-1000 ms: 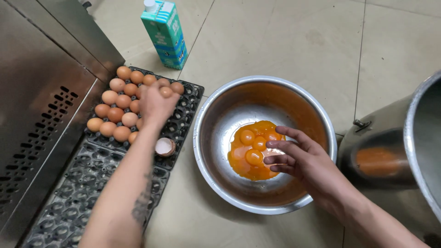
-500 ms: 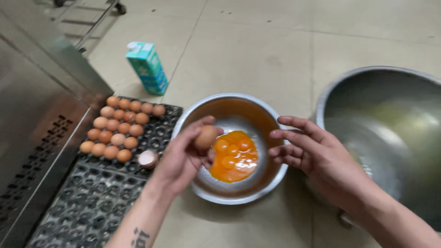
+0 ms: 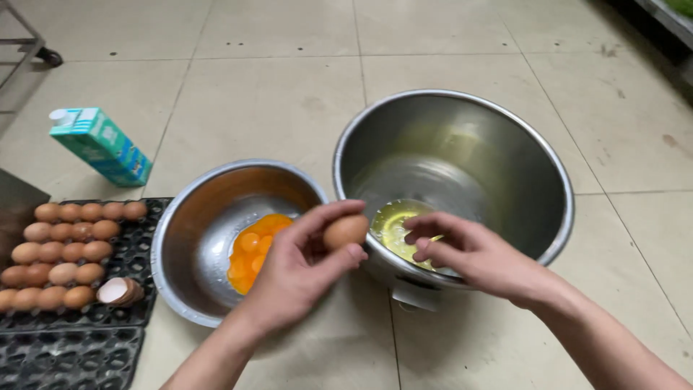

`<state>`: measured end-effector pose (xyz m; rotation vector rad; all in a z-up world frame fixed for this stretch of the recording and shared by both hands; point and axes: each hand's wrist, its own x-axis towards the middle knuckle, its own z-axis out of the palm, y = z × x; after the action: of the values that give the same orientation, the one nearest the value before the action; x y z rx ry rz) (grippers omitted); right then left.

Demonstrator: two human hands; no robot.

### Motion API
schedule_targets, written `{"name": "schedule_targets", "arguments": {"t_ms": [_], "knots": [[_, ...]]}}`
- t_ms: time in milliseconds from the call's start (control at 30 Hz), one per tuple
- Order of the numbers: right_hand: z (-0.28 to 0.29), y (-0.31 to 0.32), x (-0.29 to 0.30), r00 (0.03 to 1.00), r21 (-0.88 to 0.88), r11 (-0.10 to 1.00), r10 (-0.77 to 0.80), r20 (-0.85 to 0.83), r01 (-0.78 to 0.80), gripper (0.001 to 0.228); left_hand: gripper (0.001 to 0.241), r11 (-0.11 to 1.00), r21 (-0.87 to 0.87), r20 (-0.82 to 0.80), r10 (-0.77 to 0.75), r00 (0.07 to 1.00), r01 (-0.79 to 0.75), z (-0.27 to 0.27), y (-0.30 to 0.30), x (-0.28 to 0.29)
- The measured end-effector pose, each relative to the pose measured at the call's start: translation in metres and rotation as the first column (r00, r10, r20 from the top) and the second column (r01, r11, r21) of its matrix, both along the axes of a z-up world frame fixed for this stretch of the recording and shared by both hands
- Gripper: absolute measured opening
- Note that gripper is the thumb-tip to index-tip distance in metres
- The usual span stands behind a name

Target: Cracking eggs and separating the yolks from the whites into different bowls

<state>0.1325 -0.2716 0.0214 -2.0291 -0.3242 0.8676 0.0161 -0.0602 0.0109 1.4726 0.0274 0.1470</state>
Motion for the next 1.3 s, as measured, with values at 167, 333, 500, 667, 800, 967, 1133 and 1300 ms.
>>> {"name": "schedule_targets", "arguments": {"t_ms": [167,333,500,667,800,967,1133,1300], "knots": [[-0.007,-0.011,-0.002,0.925,-0.128,0.931,0.358,0.129,-0.343,0.049,0.042,0.768,0.622,0.322,-0.076,0.944,-0.151,0.012,-0.033,0.007],[-0.002,-0.008,-0.006,0.862,-0.292,0.861,0.476,0.174,-0.417,0.035,0.047,0.546,0.818,0.344,-0.21,0.915,-0.181,0.003,-0.041,0.016],[0.001,-0.01,-0.009,0.873,-0.31,0.868,0.454,0.178,-0.388,0.031,0.053,0.485,0.852,0.34,-0.228,0.912,-0.196,-0.003,-0.042,0.017],[0.002,-0.006,-0.011,0.865,-0.322,0.863,0.463,0.192,-0.39,0.029,0.05,0.498,0.843,0.354,-0.227,0.907,-0.204,-0.004,-0.042,0.018],[0.0,-0.006,-0.009,0.857,-0.304,0.859,0.479,0.19,-0.412,0.03,0.05,0.502,0.84,0.353,-0.22,0.909,-0.204,-0.004,-0.042,0.018],[0.0,-0.005,-0.009,0.865,-0.31,0.86,0.47,0.176,-0.404,0.026,0.05,0.494,0.843,0.356,-0.215,0.909,-0.214,-0.007,-0.039,0.019],[-0.001,-0.006,-0.009,0.861,-0.289,0.865,0.472,0.191,-0.411,0.029,0.051,0.497,0.842,0.356,-0.215,0.909,-0.211,-0.006,-0.038,0.018],[0.0,-0.005,-0.009,0.87,-0.338,0.859,0.46,0.179,-0.385,0.028,0.05,0.494,0.841,0.362,-0.21,0.908,-0.221,-0.01,-0.039,0.018]]}}
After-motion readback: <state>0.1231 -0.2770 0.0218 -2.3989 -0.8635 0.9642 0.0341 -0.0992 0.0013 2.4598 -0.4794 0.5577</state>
